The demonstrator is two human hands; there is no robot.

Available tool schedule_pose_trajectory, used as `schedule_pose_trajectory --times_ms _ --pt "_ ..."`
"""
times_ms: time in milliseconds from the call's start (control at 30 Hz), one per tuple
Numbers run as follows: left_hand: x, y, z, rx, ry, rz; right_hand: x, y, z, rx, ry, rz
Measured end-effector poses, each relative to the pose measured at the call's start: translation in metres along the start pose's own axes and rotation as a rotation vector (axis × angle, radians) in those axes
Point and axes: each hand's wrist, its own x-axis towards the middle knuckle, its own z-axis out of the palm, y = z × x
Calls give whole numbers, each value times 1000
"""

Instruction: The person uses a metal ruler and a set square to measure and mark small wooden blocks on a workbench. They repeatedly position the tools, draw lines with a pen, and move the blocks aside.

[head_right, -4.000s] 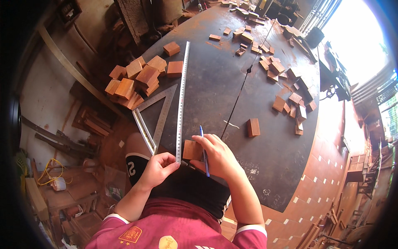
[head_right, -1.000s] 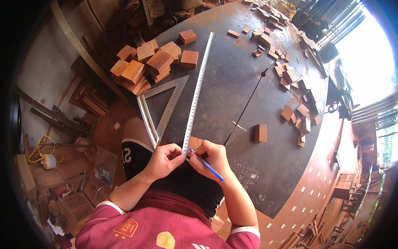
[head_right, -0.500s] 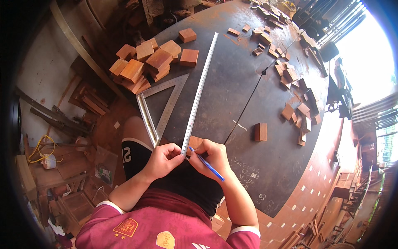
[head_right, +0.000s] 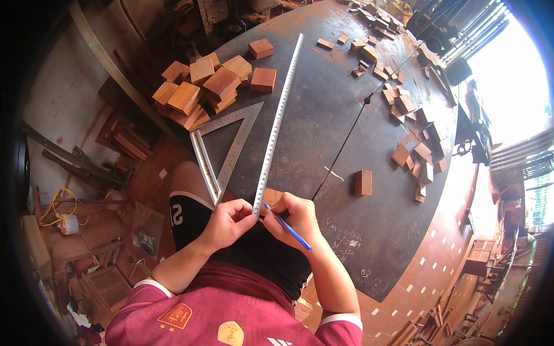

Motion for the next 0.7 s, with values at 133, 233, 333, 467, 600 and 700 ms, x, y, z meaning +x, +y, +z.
schedule_pose_trajectory --times_ms 133,233,333,467,600,700 --pt "1 0 0 -1 0 3 0 0 1 7 7 -4" --pt "1 1 0 -3 -3 4 0 -1 0 -6 1 -4" --pt "1 1 0 -5 -5 1 0 -1 0 -10 2 -10" --pt "1 1 0 -2 -3 11 0 0 0 -4 -6 11" --pt "1 -1 0 -2 -2 10 1 0 0 -9 -9 -14" --pt "2 1 0 -6 -4 2 1 0 0 23 -18 -24"
